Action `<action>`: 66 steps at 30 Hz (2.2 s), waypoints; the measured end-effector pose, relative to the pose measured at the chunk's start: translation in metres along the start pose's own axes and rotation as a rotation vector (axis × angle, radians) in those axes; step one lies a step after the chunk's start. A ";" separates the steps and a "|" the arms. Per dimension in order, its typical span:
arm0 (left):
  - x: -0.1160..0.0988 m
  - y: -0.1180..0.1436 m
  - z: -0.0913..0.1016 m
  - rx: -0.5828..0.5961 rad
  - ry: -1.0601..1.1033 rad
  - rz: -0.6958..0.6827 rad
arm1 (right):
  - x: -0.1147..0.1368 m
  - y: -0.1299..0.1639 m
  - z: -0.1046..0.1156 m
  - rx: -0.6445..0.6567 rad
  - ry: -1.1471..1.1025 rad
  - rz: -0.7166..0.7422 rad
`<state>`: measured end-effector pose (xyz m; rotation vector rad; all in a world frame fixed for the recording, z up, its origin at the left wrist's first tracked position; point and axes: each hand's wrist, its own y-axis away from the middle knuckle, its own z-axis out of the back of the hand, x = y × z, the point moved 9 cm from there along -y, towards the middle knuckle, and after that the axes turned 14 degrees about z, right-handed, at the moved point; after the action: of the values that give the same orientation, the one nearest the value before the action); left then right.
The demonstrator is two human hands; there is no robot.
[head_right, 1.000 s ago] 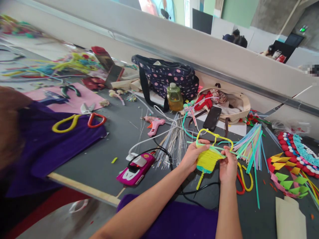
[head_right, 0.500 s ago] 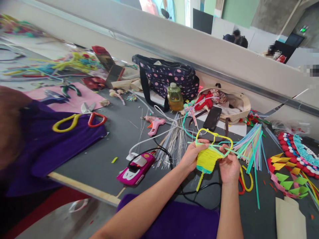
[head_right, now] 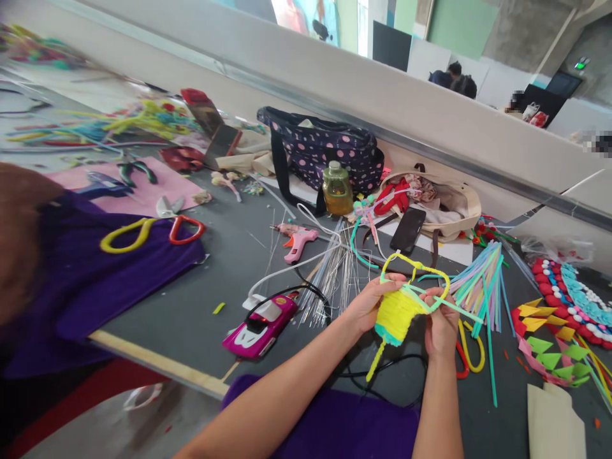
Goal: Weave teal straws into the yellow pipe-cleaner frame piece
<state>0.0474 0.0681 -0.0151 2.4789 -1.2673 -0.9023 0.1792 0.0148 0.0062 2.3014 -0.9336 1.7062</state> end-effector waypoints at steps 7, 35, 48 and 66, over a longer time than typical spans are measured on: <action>-0.003 0.002 -0.002 0.023 -0.007 -0.025 | 0.012 0.000 0.000 -0.007 0.203 0.151; -0.012 0.010 -0.002 -0.025 -0.034 -0.128 | -0.028 0.013 -0.004 -0.165 -0.025 -0.132; -0.019 0.012 0.001 -0.047 0.037 -0.205 | -0.042 0.012 -0.001 -0.212 -0.007 -0.200; -0.029 0.026 -0.004 -0.046 0.018 -0.344 | 0.006 -0.011 0.030 -0.269 -0.389 0.041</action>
<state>0.0194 0.0750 0.0118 2.7082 -0.8148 -0.9665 0.2106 0.0083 0.0038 2.4784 -1.1980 1.0766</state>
